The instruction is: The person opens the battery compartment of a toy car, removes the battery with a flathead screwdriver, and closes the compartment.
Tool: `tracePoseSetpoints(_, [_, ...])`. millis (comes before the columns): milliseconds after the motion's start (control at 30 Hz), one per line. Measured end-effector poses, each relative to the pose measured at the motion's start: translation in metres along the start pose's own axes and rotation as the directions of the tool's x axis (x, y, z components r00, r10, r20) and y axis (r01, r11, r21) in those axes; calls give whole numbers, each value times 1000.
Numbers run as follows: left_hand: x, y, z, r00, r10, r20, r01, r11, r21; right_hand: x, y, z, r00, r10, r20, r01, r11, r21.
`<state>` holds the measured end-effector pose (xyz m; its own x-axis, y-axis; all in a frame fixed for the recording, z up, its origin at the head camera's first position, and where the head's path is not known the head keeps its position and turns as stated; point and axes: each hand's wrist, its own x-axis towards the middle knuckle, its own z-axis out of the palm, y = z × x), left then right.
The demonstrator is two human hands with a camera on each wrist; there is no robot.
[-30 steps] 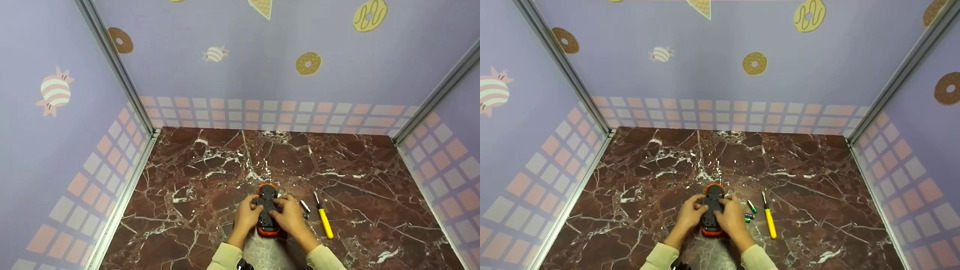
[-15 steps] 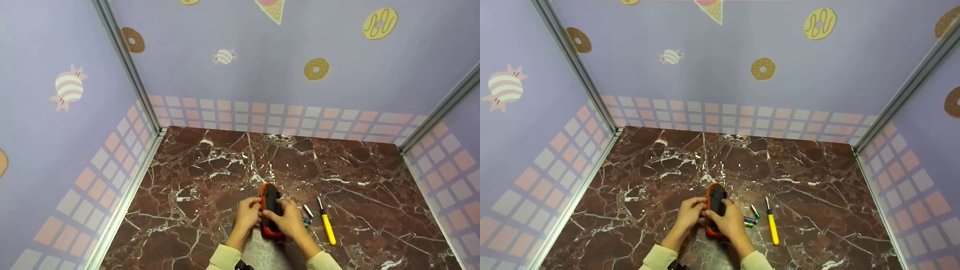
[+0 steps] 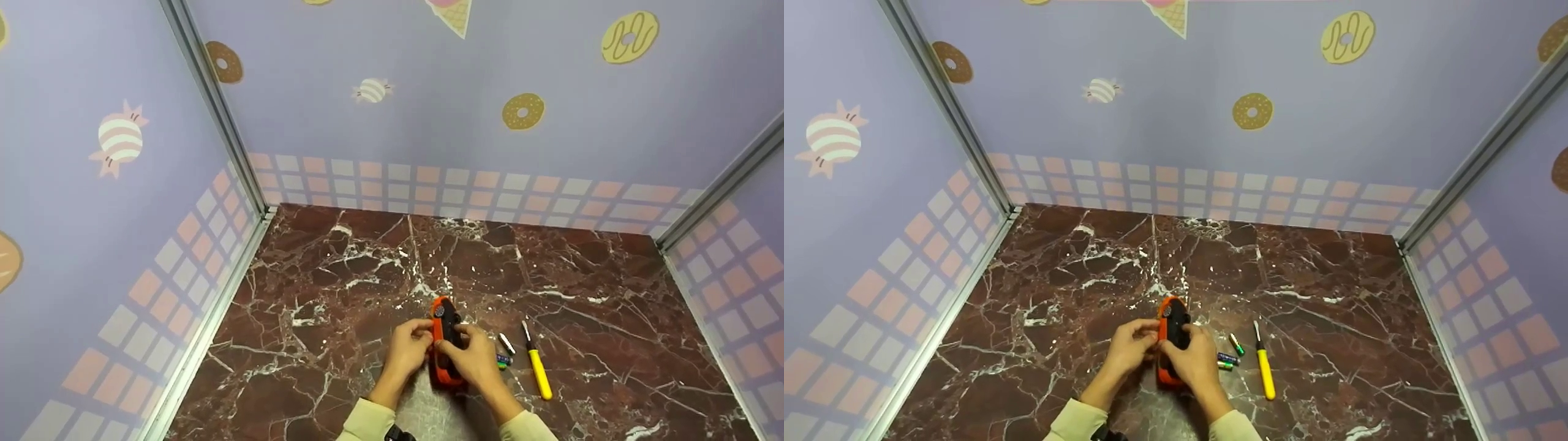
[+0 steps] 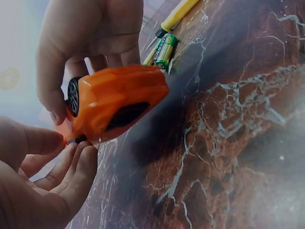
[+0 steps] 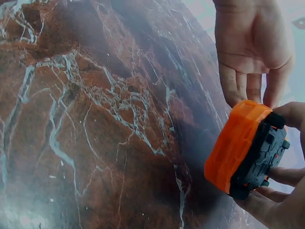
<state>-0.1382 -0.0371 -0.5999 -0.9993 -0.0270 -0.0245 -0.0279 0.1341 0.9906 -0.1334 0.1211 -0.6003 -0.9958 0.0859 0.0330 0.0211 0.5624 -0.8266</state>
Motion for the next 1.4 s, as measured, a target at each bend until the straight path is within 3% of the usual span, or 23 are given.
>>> tracePoseSetpoints(100, [3,-3,0,999,28,-35,-27,999,34,1,-1,-1,1000,32,-1,-31,999,35])
tracePoseSetpoints(433, [3,-7,3,987,34,-155,-22,997,75,1,-3,0,998,63,-18,-62,996,64])
tracePoseSetpoints(567, [3,-10,5,983,21,-180,-7,997,77,1,-4,-1,997,81,-17,-78,989,125])
tracePoseSetpoints(833, [0,-17,8,996,-38,-86,48,992,114,1,-5,-2,998,69,13,-70,974,217])
tracePoseSetpoints(967, [0,-18,9,994,-107,2,107,994,26,-1,-4,-2,998,64,16,-66,958,279])
tracePoseSetpoints(1200, [0,-22,10,972,-191,139,203,976,-77,-4,-5,-2,994,105,22,-105,924,367])
tracePoseSetpoints(1400, [-2,-24,11,953,-235,190,264,954,-144,-7,-11,-8,991,134,23,-133,915,382])
